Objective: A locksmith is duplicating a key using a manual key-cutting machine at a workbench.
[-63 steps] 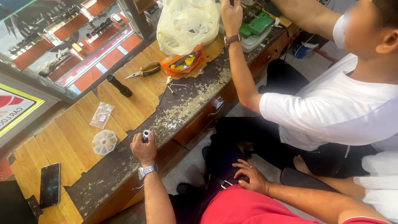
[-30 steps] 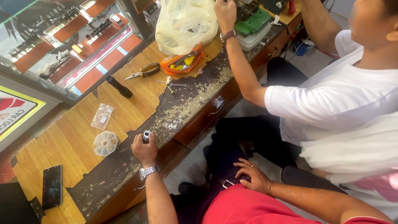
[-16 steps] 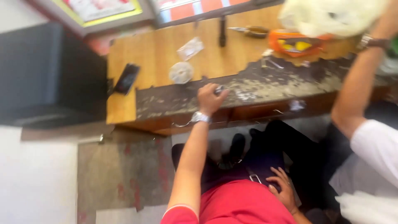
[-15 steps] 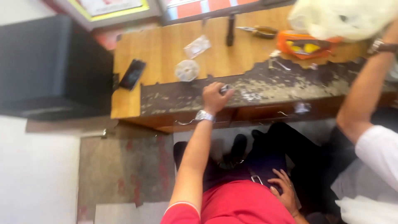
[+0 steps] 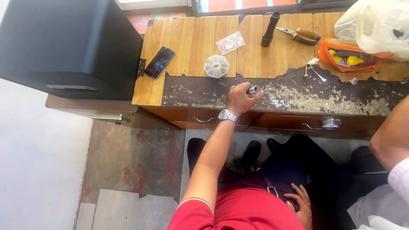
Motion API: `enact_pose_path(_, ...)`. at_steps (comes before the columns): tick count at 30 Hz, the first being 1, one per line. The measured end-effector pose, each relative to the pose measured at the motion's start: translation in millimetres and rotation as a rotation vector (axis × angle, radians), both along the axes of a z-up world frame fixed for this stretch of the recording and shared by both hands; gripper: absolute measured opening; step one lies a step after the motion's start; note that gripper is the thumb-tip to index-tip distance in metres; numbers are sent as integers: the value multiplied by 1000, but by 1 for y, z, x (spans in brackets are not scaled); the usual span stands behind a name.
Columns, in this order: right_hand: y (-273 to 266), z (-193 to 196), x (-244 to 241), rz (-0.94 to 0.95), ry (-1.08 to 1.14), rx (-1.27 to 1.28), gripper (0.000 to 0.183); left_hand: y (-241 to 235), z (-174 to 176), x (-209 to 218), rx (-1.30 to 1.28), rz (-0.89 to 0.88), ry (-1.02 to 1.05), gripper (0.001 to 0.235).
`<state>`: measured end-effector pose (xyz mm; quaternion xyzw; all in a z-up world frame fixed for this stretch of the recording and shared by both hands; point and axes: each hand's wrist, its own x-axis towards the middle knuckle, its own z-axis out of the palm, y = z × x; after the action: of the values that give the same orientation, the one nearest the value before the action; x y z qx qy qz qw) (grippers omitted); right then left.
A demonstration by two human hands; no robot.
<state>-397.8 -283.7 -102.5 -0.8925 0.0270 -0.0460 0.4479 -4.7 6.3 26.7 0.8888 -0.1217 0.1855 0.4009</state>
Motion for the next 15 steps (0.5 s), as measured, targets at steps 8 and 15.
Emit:
enact_pose_path(8, 5, 5, -3, -23, 2, -1, 19, -1, 1, -3, -43, 9, -13, 41)
enact_pose_path(15, -2, -1, 5, 21, 60, 46, 24, 1, 0, -2, -137, -3, -88, 39)
